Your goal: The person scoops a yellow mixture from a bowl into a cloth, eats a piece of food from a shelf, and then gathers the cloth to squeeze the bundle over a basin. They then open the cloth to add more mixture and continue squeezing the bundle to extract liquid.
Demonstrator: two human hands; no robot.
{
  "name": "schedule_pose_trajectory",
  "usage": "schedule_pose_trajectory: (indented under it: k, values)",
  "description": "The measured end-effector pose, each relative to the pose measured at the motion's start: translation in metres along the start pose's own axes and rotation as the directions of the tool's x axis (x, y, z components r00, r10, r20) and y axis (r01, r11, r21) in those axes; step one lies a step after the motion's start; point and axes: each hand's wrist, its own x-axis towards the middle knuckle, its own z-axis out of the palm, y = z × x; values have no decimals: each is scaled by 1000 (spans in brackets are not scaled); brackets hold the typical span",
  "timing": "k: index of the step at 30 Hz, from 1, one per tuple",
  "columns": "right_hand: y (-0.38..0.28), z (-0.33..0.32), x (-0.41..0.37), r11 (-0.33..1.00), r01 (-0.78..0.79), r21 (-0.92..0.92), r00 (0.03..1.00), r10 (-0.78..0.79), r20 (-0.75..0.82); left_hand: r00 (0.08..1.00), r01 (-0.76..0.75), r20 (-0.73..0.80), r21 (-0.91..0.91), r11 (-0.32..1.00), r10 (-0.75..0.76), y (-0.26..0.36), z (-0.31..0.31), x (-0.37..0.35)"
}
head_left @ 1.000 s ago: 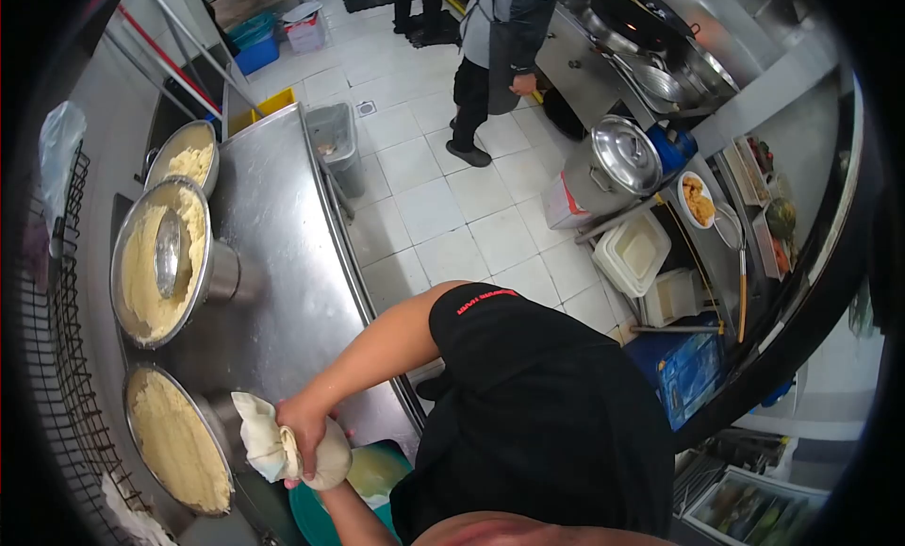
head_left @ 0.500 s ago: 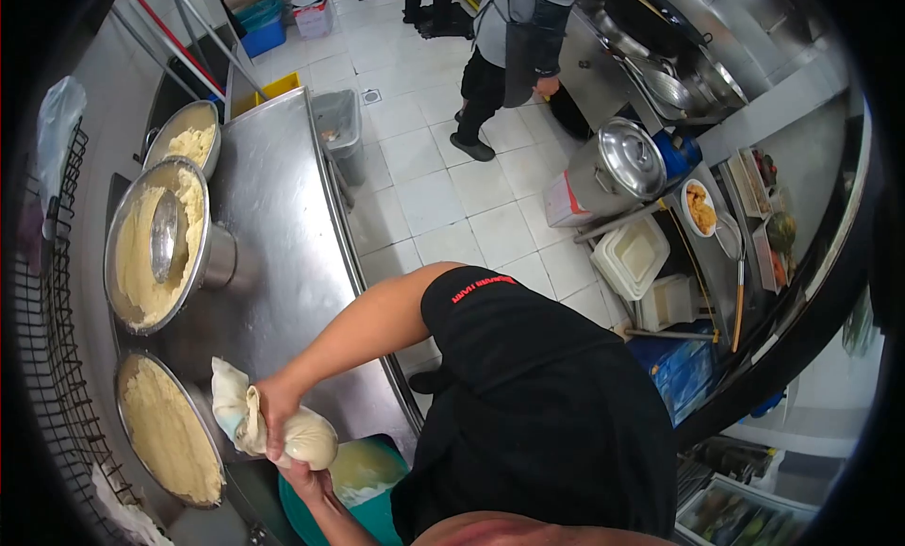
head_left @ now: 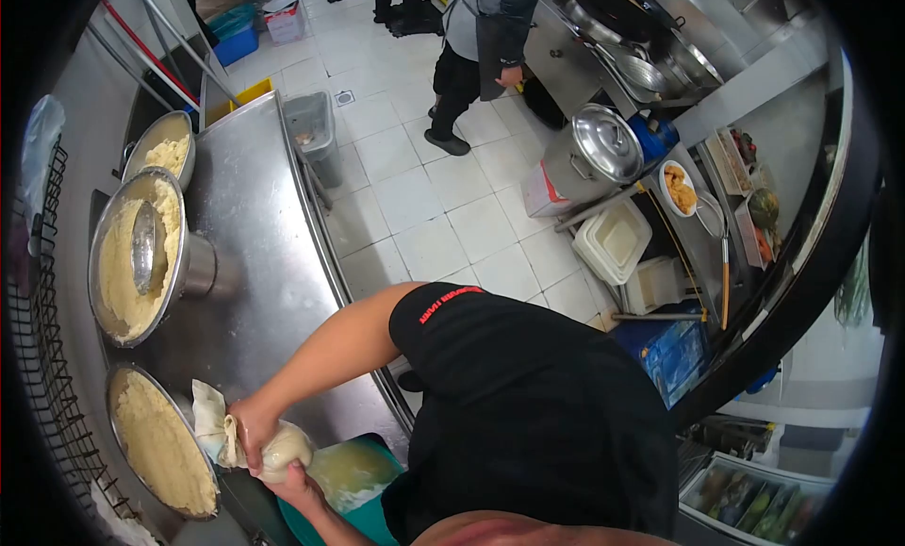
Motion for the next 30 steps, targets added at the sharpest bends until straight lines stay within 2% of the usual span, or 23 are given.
schedule_pose_trajectory:
  k: [2, 4, 6, 7, 9, 10, 11, 12, 13, 14, 15, 16, 17, 18, 19, 21, 22, 24, 25, 26, 27, 28, 30]
  values:
    - [5, 6, 1, 988, -150, -20, 985, 148, -85, 1000, 5, 6, 16, 1000, -5, -23, -12, 5]
    - [15, 15, 3, 984, -172, -34, 976, 166, -142, 1000, 7, 16, 30, 1000, -7, -42, -15, 8]
    - [29, 20, 0, 979, -202, -40, 964, 191, -185, 996, -1, -94, 24, 1000, 3, -56, -13, 5]
    - [33, 22, -3, 977, -184, -105, 964, 159, -214, 994, 12, -111, 25, 1000, -10, -73, -17, 6]
    - [47, 32, -7, 968, -141, -209, 964, 87, -250, 999, 40, 21, 163, 986, -44, -107, -47, -1]
    - [63, 35, -8, 963, -114, -244, 966, 50, -252, 987, 128, 58, 248, 960, -147, -101, -43, -5]
    - [92, 40, -3, 927, 127, -354, 941, -225, -252, 963, 225, 66, 333, 916, -261, -101, -42, -1]
    - [127, 46, 5, 891, 278, -359, 916, -359, -179, 963, 224, 92, 254, 941, -254, -111, -48, -6]
    - [106, 32, -2, 775, 435, -458, 864, -503, -31, 929, 341, 27, 328, 881, -370, -120, -51, -7]
    - [80, 21, -16, 768, 417, -486, 884, -466, 22, 927, 358, -34, 387, 850, -374, -131, -53, -17]
    - [77, 19, -9, 651, 508, -564, 844, -509, 172, 925, 375, -78, 347, 860, -372, -128, -43, -20]
    - [84, 18, -11, 739, 505, -445, 861, -468, 201, 893, 448, -98, 270, 852, -439, -98, -26, -23]
    - [72, 8, -12, 745, 440, -501, 879, -243, 410, 873, 486, -91, 255, 836, -480, -86, -21, -23]
    - [55, -1, -15, 739, 492, -460, 841, -269, 469, 906, 394, -13, 396, 829, -424, -87, -25, -25]
    - [60, -2, -15, 751, 518, -409, 811, -279, 515, 939, 197, 113, 594, 780, -323, -80, -25, -19]
    - [72, 2, -19, 708, 631, -316, 758, -478, 443, 980, 97, 70, 642, 761, -184, -60, -16, -10]
    - [78, 4, -24, 725, 624, -290, 759, -477, 442, 976, 127, 54, 644, 755, -211, -59, -17, -5]
    - [85, 0, -33, 568, 798, -200, 545, -541, 640, 969, 81, 160, 515, 853, -189, -61, -21, 14]
    - [84, -2, -44, 575, 790, -214, 562, -537, 629, 964, 78, 178, 513, 855, -195, -57, -21, 22]
    - [81, -3, -58, 525, 814, -249, 526, -484, 699, 910, -176, 396, 633, 754, -119, -50, -20, 31]
    - [79, 0, -70, 474, 835, -280, 495, -423, 759, 793, -437, 603, 663, 608, -87, -44, -20, 39]
    - [85, 7, -80, 478, 826, -299, 514, -419, 749, 779, -450, 621, 651, 611, -89, -39, -17, 46]
    - [101, 23, -94, 473, 806, -356, 580, -507, 638, 536, -689, 842, 481, 542, -66, -37, -14, 56]
